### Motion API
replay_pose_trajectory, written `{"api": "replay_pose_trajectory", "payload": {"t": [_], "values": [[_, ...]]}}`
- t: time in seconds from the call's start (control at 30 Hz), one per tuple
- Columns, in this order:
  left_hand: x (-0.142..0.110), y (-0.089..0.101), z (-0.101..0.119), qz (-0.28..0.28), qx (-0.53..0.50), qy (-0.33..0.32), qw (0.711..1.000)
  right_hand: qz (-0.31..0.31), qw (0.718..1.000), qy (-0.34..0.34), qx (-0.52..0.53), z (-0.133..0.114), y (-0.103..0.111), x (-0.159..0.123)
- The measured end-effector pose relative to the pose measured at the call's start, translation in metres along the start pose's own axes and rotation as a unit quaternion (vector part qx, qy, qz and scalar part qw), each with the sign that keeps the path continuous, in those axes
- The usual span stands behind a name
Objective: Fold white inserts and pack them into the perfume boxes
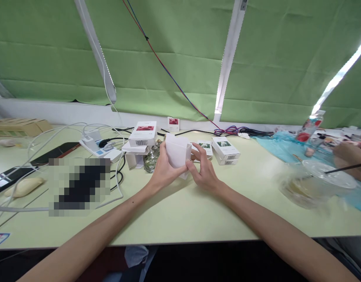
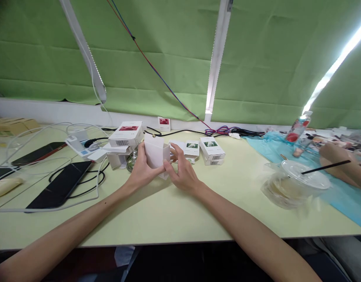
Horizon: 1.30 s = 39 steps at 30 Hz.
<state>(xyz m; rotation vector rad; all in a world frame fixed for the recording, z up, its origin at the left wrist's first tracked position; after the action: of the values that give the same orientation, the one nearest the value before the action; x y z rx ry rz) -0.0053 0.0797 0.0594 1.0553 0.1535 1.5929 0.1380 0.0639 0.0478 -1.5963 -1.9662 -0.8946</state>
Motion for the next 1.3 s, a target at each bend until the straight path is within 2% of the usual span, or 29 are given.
{"api": "replay_pose_trajectory", "payload": {"t": [0.2, 0.33, 0.47, 0.73, 1.03, 1.3], "values": [[0.003, 0.01, -0.004, 0.053, -0.034, -0.005, 0.998, -0.02, 0.999, -0.011, 0.022, 0.004, -0.002, 0.001], [0.003, 0.011, -0.001, 0.057, -0.055, -0.003, 0.997, -0.076, 0.997, 0.0, 0.032, 0.003, -0.01, 0.0], [0.003, 0.011, -0.002, 0.051, -0.069, 0.014, 0.996, -0.114, 0.994, -0.003, -0.002, 0.007, -0.017, -0.004], [0.004, 0.009, -0.006, 0.037, -0.12, 0.04, 0.991, -0.129, 0.99, 0.013, -0.057, 0.013, -0.02, -0.004], [0.005, -0.002, -0.016, 0.01, -0.202, 0.084, 0.976, -0.131, 0.988, -0.022, -0.074, 0.019, -0.02, -0.003], [0.004, -0.011, -0.02, -0.018, -0.238, 0.105, 0.966, -0.102, 0.989, 0.016, -0.109, 0.018, -0.017, -0.003]]}}
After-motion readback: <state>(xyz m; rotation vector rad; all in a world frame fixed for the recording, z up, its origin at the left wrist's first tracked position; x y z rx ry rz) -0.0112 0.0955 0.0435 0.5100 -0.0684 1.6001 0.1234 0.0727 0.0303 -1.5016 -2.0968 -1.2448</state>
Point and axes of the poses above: each hand's wrist, its own x-axis towards the middle knuckle, its own y-axis out of the back of the hand, z = x × y, the point moved 9 cm from there along x, towards the middle knuckle, and after that the axes turned 15 degrees about x, right-handed, at the moved point
